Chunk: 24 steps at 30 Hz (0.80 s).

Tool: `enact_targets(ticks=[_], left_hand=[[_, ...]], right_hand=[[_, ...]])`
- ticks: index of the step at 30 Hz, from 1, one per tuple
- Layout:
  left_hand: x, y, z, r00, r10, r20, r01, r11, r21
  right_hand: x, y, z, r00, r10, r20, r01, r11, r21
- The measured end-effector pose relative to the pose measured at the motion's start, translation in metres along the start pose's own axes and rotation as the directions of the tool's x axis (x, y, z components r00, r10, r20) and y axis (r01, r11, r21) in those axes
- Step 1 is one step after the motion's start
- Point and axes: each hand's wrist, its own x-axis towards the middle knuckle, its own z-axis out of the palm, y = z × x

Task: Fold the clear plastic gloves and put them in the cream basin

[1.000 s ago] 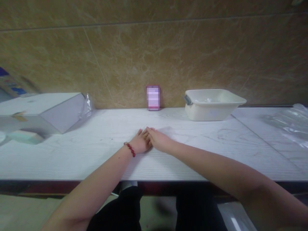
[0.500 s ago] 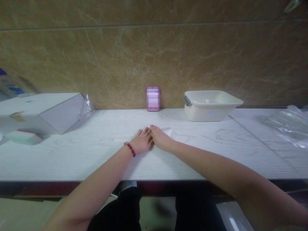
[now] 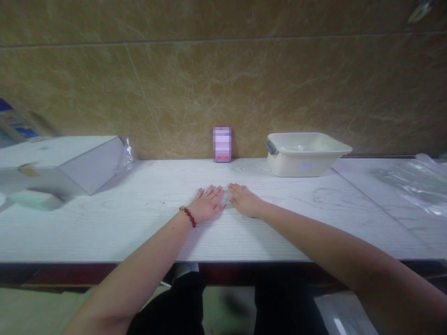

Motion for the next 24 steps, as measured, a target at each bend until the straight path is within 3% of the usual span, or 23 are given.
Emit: enact_targets(ticks=[18, 21, 24], left_hand=[[-0.008, -0.01, -0.011, 0.991, -0.072, 0.109, 0.069, 0.997, 0.026], [-0.005, -0.011, -0.01, 0.993, -0.094, 0.078, 0.091, 0.995, 0.033], [0.001, -0.001, -0.012, 0.989, -0.139, -0.049, 0.141, 0.989, 0.043]], right_hand=[[-0.02, 0.019, -0.019, 0.961, 0.215, 0.172, -0.203, 0.976, -0.082], [-0.019, 0.019, -0.021, 0.954, 0.236, 0.185, -0.225, 0.971, -0.077], [-0.019, 0.017, -0.02, 0.952, 0.248, 0.183, -0.237, 0.968, -0.077]])
